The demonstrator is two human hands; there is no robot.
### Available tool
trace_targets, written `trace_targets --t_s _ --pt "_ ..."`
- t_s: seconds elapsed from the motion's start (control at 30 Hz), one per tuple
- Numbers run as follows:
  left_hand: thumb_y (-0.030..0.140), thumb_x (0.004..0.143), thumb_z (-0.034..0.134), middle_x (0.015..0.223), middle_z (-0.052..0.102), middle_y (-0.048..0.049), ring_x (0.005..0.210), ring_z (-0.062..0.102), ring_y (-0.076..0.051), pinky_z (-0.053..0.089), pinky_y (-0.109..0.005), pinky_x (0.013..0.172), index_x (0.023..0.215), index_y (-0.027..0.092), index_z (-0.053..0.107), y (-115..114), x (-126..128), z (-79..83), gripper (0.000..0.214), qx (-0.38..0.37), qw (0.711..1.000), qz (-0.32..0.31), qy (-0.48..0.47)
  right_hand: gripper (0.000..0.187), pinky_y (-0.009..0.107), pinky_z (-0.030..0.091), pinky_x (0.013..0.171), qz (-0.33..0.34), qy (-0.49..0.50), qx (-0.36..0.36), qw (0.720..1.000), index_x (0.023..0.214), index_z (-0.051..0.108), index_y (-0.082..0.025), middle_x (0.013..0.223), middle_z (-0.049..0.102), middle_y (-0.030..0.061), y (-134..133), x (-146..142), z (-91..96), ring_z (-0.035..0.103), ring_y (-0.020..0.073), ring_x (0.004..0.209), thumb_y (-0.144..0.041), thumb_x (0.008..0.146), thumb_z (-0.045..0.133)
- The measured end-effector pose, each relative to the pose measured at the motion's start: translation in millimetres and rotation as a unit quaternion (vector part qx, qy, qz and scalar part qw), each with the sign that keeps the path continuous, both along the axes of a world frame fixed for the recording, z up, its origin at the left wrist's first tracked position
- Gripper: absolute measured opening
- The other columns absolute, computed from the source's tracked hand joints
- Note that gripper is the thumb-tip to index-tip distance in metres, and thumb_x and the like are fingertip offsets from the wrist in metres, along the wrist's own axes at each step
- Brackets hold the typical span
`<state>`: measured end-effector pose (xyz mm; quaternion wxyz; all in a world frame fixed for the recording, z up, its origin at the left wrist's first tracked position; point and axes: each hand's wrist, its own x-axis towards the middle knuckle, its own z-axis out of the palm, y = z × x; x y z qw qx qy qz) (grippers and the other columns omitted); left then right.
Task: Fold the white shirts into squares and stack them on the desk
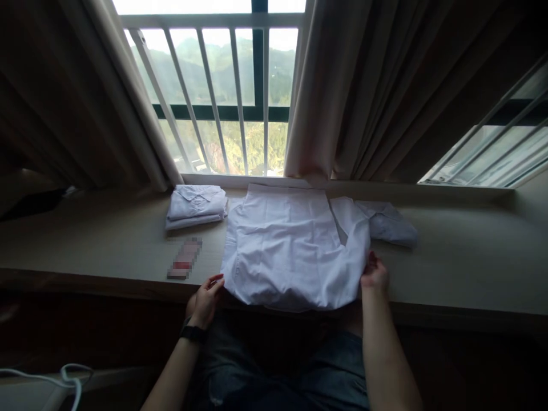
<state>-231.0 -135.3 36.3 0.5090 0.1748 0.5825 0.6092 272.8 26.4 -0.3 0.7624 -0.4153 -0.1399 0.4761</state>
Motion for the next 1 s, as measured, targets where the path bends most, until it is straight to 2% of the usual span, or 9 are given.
trace_targets --t_s 0.13,0.23,0.3,0.37,0.5,0.63,0.77,0.9,1.0 --pt "0.02 0.073 0.076 0.096 0.071 -0.0075 0.084 0.069 -0.017 0.055 -0.026 0.075 0.105 0.016 0.066 -1.8 -4.2 0.3 0.034 -0.016 0.999 -0.031 0.028 0.022 0.041 0.054 0.094 0.033 0.03 -0.019 0.999 0.095 0.065 -0.022 0.097 0.07 0.002 -20.3 -2.8 6.8 0.067 0.0208 0.096 -0.04 0.084 0.06" --pt "0.026 0.075 0.074 0.078 0.064 -0.0003 0.07 0.062 -0.015 0.05 -0.024 0.064 0.112 0.018 0.062 -1.8 -1.5 -4.2 0.04 -0.055 0.979 0.013 0.195 0.015 0.045 0.054 0.095 0.036 0.026 -0.043 0.998 0.09 0.063 -0.023 0.094 0.069 0.0006 -29.9 -1.2 -3.6 0.067 0.0206 0.094 -0.035 0.083 0.058" --pt "0.031 0.078 0.07 0.069 0.055 0.0031 0.064 0.056 -0.015 0.045 -0.025 0.061 0.111 0.019 0.06 -0.8 8.7 -6.1 0.036 -0.084 0.927 0.076 0.357 0.011 0.047 0.055 0.093 0.03 0.019 -0.089 0.995 0.083 0.06 -0.023 0.085 0.067 0.0005 -27.7 2.5 -13.3 0.067 0.0211 0.087 -0.033 0.082 0.055" --pt "0.031 0.081 0.065 0.071 0.053 0.0024 0.065 0.054 -0.016 0.045 -0.028 0.066 0.107 0.019 0.06 1.9 26.8 -5.5 0.029 -0.06 0.873 0.078 0.477 0.007 0.046 0.057 0.088 0.015 0.008 -0.139 0.99 0.077 0.057 -0.022 0.076 0.064 0.0 -20.3 7.9 -20.0 0.067 0.0206 0.08 -0.028 0.08 0.054" --pt "0.023 0.089 0.053 0.092 0.064 -0.0061 0.088 0.06 -0.021 0.047 -0.035 0.086 0.1 0.019 0.065 15.7 74.6 0.3 0.017 0.105 0.765 -0.123 0.623 0.009 0.038 0.059 0.082 -0.022 0.002 -0.161 0.987 0.078 0.056 -0.022 0.071 0.063 -0.0032 -8.0 14.7 -19.4 0.066 0.0165 0.072 -0.014 0.074 0.053" --pt "0.017 0.089 0.05 0.102 0.066 -0.0117 0.103 0.056 -0.028 0.043 -0.044 0.094 0.099 0.019 0.071 39.8 113.5 3.4 0.024 0.141 0.636 -0.237 0.721 0.036 0.032 0.06 0.074 -0.028 0.003 -0.114 0.993 0.1 0.06 -0.026 0.085 0.07 -0.0053 -20.1 1.4 -12.8 0.068 0.0146 0.076 -0.01 0.068 0.06" --pt "0.024 0.092 0.051 0.13 0.062 -0.0107 0.13 0.046 -0.03 0.033 -0.048 0.11 0.119 0.023 0.069 70.7 142.1 0.0 0.032 0.193 0.606 -0.283 0.718 0.055 0.031 0.06 0.07 0.011 0.014 -0.072 0.997 0.114 0.058 -0.03 0.094 0.072 -0.0053 -43.1 -22.8 -12.8 0.07 0.0152 0.078 -0.012 0.064 0.071" --pt "0.042 0.096 0.048 0.153 0.045 -0.0048 0.146 0.027 -0.033 0.012 -0.061 0.119 0.14 0.033 0.055 95.9 163.6 -12.2 0.045 0.188 0.587 -0.325 0.717 0.02 0.034 0.06 0.067 0.073 -0.018 -0.098 0.992 0.09 0.062 -0.023 0.075 0.07 0.0003 -48.3 -28.0 -14.6 0.069 0.0193 0.07 -0.035 0.075 0.066" --pt "0.049 0.097 0.044 0.159 0.036 -0.0037 0.149 0.02 -0.036 0.006 -0.067 0.116 0.147 0.037 0.047 103.2 170.3 -25.0 0.051 0.149 0.577 -0.355 0.72 0.033 0.043 0.061 0.069 0.136 -0.051 -0.111 0.983 0.08 0.064 -0.019 0.071 0.069 0.0081 -38.7 -24.7 -11.0 0.071 0.0265 0.073 -0.051 0.082 0.056"
